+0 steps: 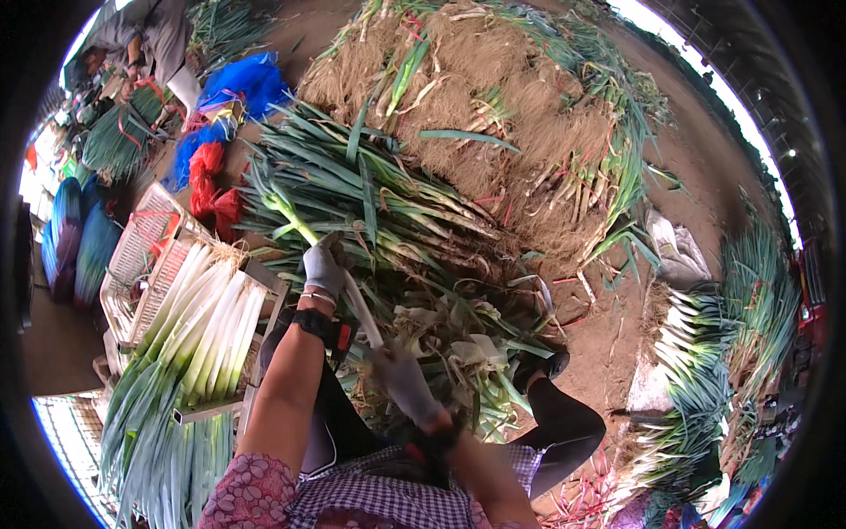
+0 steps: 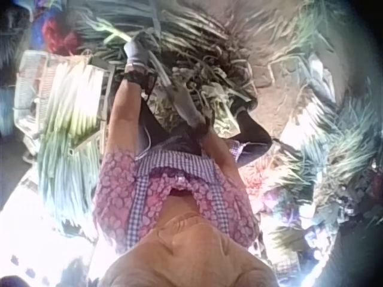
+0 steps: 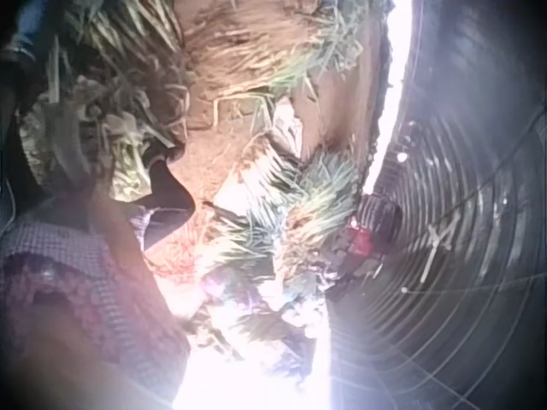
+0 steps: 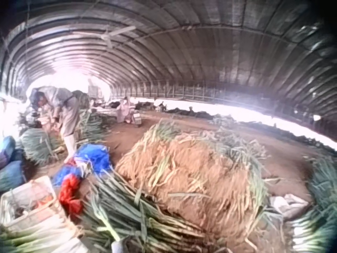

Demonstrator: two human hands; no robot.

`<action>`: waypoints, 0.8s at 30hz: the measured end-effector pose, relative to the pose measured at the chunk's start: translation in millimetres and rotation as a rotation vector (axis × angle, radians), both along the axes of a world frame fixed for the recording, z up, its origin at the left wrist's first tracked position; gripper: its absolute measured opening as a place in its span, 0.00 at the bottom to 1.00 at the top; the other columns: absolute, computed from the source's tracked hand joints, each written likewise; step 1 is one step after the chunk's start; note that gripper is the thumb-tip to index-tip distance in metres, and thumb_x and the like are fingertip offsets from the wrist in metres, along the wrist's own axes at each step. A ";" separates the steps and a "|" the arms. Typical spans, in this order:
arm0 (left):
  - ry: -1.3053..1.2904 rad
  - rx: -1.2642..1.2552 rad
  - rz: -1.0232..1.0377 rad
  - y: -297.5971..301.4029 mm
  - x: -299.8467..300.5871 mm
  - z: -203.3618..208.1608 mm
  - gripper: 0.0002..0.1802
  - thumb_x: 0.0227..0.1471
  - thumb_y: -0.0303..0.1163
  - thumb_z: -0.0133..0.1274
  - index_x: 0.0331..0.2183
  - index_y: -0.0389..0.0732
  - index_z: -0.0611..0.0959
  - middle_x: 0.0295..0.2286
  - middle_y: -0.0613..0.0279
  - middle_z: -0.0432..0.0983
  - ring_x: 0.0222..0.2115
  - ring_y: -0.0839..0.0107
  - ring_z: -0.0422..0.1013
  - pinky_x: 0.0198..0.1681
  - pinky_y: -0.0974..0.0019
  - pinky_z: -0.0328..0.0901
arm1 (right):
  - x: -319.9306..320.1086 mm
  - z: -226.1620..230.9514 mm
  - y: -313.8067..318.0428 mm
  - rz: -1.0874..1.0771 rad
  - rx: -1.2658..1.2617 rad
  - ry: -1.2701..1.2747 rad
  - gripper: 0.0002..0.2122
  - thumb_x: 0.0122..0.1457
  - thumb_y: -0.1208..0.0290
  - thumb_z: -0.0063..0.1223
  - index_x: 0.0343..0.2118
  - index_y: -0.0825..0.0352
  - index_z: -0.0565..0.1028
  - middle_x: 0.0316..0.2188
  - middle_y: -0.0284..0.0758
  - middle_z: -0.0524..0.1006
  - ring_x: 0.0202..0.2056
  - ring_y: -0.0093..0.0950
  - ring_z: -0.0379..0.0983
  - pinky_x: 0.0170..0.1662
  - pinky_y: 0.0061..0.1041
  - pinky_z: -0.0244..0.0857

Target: Cleaning and peeling outer layers of leeks and placing them into a collection crate.

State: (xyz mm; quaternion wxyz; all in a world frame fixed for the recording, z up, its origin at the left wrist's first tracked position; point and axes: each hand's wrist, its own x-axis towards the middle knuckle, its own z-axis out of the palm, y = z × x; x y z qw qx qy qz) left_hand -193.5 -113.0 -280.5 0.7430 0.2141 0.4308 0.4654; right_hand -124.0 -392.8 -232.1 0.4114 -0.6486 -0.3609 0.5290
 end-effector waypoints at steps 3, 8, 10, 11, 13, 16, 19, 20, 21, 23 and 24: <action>0.213 0.051 -0.027 -18.9 16.3 -26.6 0.11 0.60 0.34 0.57 0.30 0.37 0.85 0.15 0.69 0.62 0.13 0.71 0.58 0.19 0.64 0.59 | -1.6 58.4 -31.4 -0.092 -0.017 -0.231 0.21 0.67 0.65 0.56 0.61 0.65 0.72 0.29 0.40 0.80 0.32 0.25 0.79 0.36 0.29 0.73; 0.273 -0.080 0.039 -4.5 19.4 -47.5 0.11 0.54 0.30 0.62 0.22 0.41 0.80 0.15 0.67 0.67 0.13 0.69 0.64 0.18 0.62 0.61 | 18.9 128.4 -66.5 -0.037 -0.133 -0.221 0.20 0.66 0.70 0.55 0.61 0.64 0.72 0.35 0.42 0.82 0.31 0.27 0.80 0.37 0.28 0.72; 0.300 -0.025 0.186 37.2 -1.0 -23.5 0.16 0.55 0.30 0.60 0.18 0.42 0.76 0.13 0.66 0.65 0.12 0.68 0.63 0.17 0.63 0.60 | 41.7 146.2 -102.1 0.074 -0.226 0.081 0.21 0.68 0.72 0.53 0.62 0.71 0.72 0.28 0.33 0.78 0.27 0.21 0.75 0.31 0.22 0.67; 0.241 -0.009 0.183 39.3 6.2 0.7 0.17 0.55 0.30 0.59 0.17 0.43 0.75 0.13 0.66 0.65 0.12 0.69 0.63 0.17 0.63 0.59 | 59.3 150.7 -115.8 0.079 -0.281 0.170 0.21 0.68 0.72 0.52 0.62 0.74 0.71 0.26 0.30 0.77 0.26 0.19 0.73 0.30 0.21 0.66; 0.154 0.173 0.204 31.0 11.1 40.5 0.18 0.57 0.33 0.59 0.17 0.44 0.74 0.13 0.67 0.64 0.12 0.71 0.62 0.17 0.64 0.59 | 93.2 152.5 -115.6 -0.049 0.051 0.076 0.19 0.69 0.71 0.50 0.59 0.75 0.74 0.35 0.36 0.81 0.31 0.20 0.77 0.33 0.19 0.69; 0.104 0.324 0.074 -5.6 1.3 75.6 0.09 0.62 0.34 0.55 0.33 0.39 0.79 0.19 0.70 0.66 0.18 0.75 0.64 0.26 0.67 0.64 | 147.4 85.3 -56.2 -0.122 0.128 0.372 0.18 0.69 0.68 0.52 0.56 0.74 0.77 0.44 0.42 0.83 0.37 0.22 0.80 0.38 0.22 0.73; -0.001 0.339 0.015 -16.0 -15.3 96.0 0.15 0.64 0.32 0.51 0.50 0.37 0.78 0.22 0.73 0.65 0.23 0.77 0.64 0.35 0.69 0.64 | 213.1 -16.5 19.7 -0.352 -0.075 0.319 0.21 0.66 0.63 0.57 0.57 0.71 0.77 0.44 0.42 0.83 0.41 0.25 0.80 0.44 0.24 0.72; -0.057 0.305 -0.015 -6.4 -36.1 87.4 0.13 0.63 0.32 0.51 0.48 0.38 0.79 0.21 0.74 0.64 0.22 0.77 0.62 0.35 0.70 0.63 | 235.6 -54.4 44.5 -0.421 -0.127 0.277 0.22 0.65 0.62 0.58 0.58 0.70 0.76 0.44 0.41 0.84 0.42 0.26 0.80 0.45 0.24 0.71; 0.003 0.269 -0.015 -8.0 -43.3 86.4 0.13 0.62 0.33 0.51 0.46 0.39 0.79 0.19 0.76 0.60 0.20 0.79 0.59 0.32 0.71 0.61 | 258.9 -91.3 68.2 -0.467 -0.165 0.220 0.23 0.64 0.60 0.60 0.58 0.69 0.76 0.44 0.41 0.84 0.44 0.27 0.80 0.47 0.25 0.71; -0.006 0.178 -0.066 -13.4 -44.3 100.9 0.11 0.61 0.34 0.52 0.45 0.42 0.79 0.17 0.77 0.57 0.18 0.81 0.57 0.25 0.72 0.57 | 301.8 -154.4 114.6 -0.409 -0.134 0.038 0.26 0.62 0.57 0.63 0.59 0.67 0.76 0.44 0.41 0.84 0.46 0.29 0.80 0.51 0.26 0.70; -0.018 0.134 -0.071 -16.1 -40.1 108.4 0.11 0.61 0.34 0.52 0.45 0.43 0.79 0.17 0.78 0.56 0.17 0.81 0.56 0.23 0.72 0.56 | 324.3 -180.3 135.9 -0.331 -0.073 -0.106 0.27 0.62 0.58 0.63 0.60 0.68 0.75 0.47 0.43 0.83 0.49 0.31 0.79 0.52 0.28 0.70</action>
